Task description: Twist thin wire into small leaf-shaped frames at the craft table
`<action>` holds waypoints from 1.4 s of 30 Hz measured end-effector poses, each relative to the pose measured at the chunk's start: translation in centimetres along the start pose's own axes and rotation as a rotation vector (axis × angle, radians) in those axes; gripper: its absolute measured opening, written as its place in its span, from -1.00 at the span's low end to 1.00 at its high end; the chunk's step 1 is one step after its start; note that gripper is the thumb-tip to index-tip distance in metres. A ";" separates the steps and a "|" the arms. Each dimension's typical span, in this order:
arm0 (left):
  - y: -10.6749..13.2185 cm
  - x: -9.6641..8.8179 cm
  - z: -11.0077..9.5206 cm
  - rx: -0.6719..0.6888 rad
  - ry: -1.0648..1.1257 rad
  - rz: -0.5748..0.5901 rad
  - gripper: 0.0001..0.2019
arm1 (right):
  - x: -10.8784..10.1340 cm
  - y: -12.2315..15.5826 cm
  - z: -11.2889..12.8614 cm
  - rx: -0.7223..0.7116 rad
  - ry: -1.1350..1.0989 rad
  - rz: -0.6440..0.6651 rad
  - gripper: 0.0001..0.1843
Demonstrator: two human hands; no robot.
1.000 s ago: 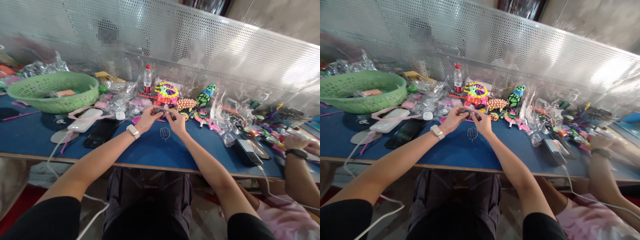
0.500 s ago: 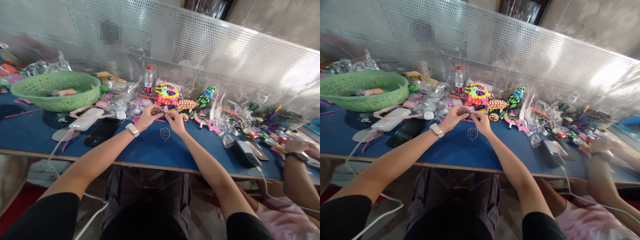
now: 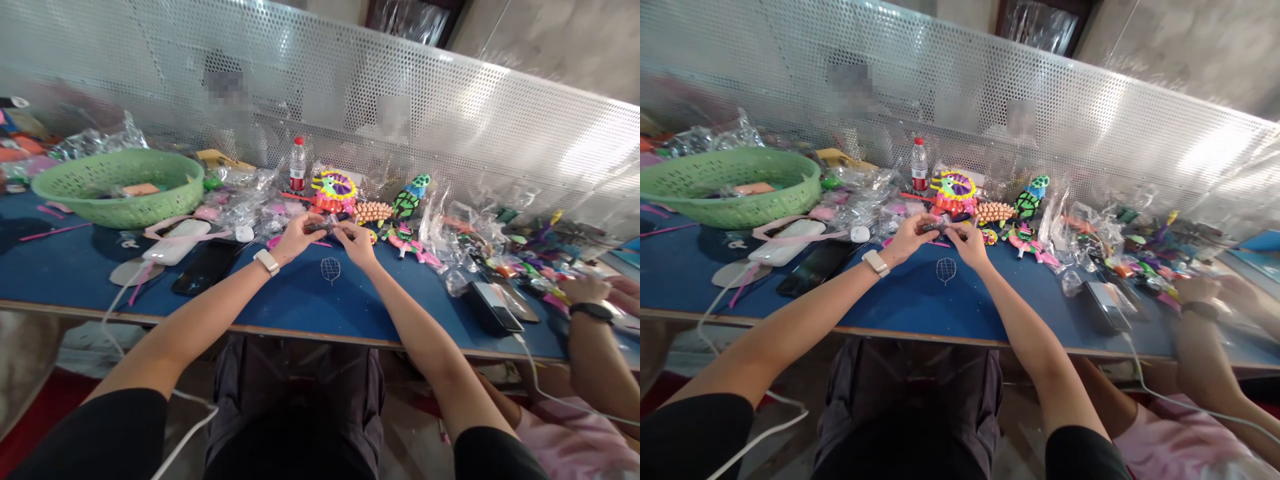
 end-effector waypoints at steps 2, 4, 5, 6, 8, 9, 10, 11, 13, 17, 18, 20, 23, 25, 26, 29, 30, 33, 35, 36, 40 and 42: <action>0.0 0.1 -0.2 -0.004 -0.001 0.000 -0.63 | 0.5 0.1 -0.1 0.006 -0.005 0.036 -0.42; 0.1 0.2 -0.2 -0.009 0.001 0.007 -0.63 | 0.7 0.1 -0.2 0.023 -0.012 0.050 -0.41; 0.1 0.4 -0.2 -0.011 0.003 0.014 -0.63 | 0.8 0.1 -0.2 0.035 -0.014 0.050 -0.40; 0.2 0.5 -0.2 -0.012 0.004 0.021 -0.63 | 0.9 0.1 -0.3 0.046 -0.016 0.052 -0.40; 0.2 0.8 -0.2 -0.010 0.002 0.039 -0.62 | 1.1 0.1 -0.2 0.051 -0.005 0.068 -0.39; 0.2 0.9 -0.2 -0.008 -0.005 0.050 -0.61 | 1.1 0.1 -0.1 0.044 0.012 0.082 -0.40; 0.2 0.9 -0.2 -0.007 -0.015 0.060 -0.61 | 1.1 0.1 0.1 0.034 0.035 0.096 -0.41; 0.2 1.0 -0.2 -0.005 -0.026 0.067 -0.59 | 1.1 0.0 0.3 0.022 0.061 0.106 -0.42; 0.2 0.9 -0.2 -0.001 -0.046 0.077 -0.55 | 0.7 -0.1 0.6 0.005 0.110 0.109 -0.46; 0.0 0.9 -0.7 0.040 -0.083 0.081 -0.57 | -0.1 -0.5 0.8 -0.016 0.153 0.096 -0.51; -0.1 0.8 -0.9 0.058 -0.101 0.079 -0.61 | -0.1 -0.5 0.7 -0.019 0.157 0.094 -0.51; -0.1 0.5 -1.2 0.090 -0.153 0.067 -0.68 | -0.2 -0.6 0.4 -0.023 0.148 0.061 -0.52; -0.3 -0.8 -0.8 0.104 -0.283 0.011 -0.80 | -1.5 -0.4 -0.8 0.008 0.051 -0.087 -0.53; -0.6 -2.2 -0.1 0.099 -0.403 -0.052 -0.89 | -2.2 -0.2 -2.1 0.060 -0.047 -0.158 -0.55; -0.7 -2.8 0.3 0.095 -0.460 -0.081 -0.93 | -2.3 -0.1 -2.7 0.082 -0.091 -0.167 -0.58; -0.7 -3.5 1.5 0.080 -0.597 -0.086 -0.80 | -2.0 -0.1 -3.9 0.102 -0.196 -0.173 -0.55; -0.6 -3.1 1.8 0.072 -0.635 -0.058 -0.71 | -2.0 0.0 -4.2 0.105 -0.224 -0.193 -0.48; 0.1 -0.9 1.5 0.085 -0.700 0.055 -0.41 | -1.9 0.3 -5.0 0.129 -0.291 -0.295 -0.31; 1.0 1.1 -0.3 0.177 -0.684 0.115 -0.34 | -1.8 0.6 -5.3 0.129 -0.328 -0.356 -0.25; 1.4 2.0 -1.4 0.227 -0.648 0.144 -0.35 | -1.6 0.7 -5.3 0.125 -0.346 -0.372 -0.23; 2.9 5.1 -4.1 0.329 -0.508 0.258 -0.48 | -0.2 1.0 -5.1 0.129 -0.378 -0.298 -0.15; 3.2 6.0 -4.2 0.320 -0.509 0.298 -0.55 | 1.1 1.1 -4.8 0.135 -0.384 -0.197 -0.11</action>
Point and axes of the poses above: each hand's wrist, its own y-axis away from the middle knuckle, its own x-axis out of the palm, z = x × y, the point moved 10 cm from there along -y, towards the middle knuckle, and after that the axes turned 9 degrees about -y, right-handed, at the moved point
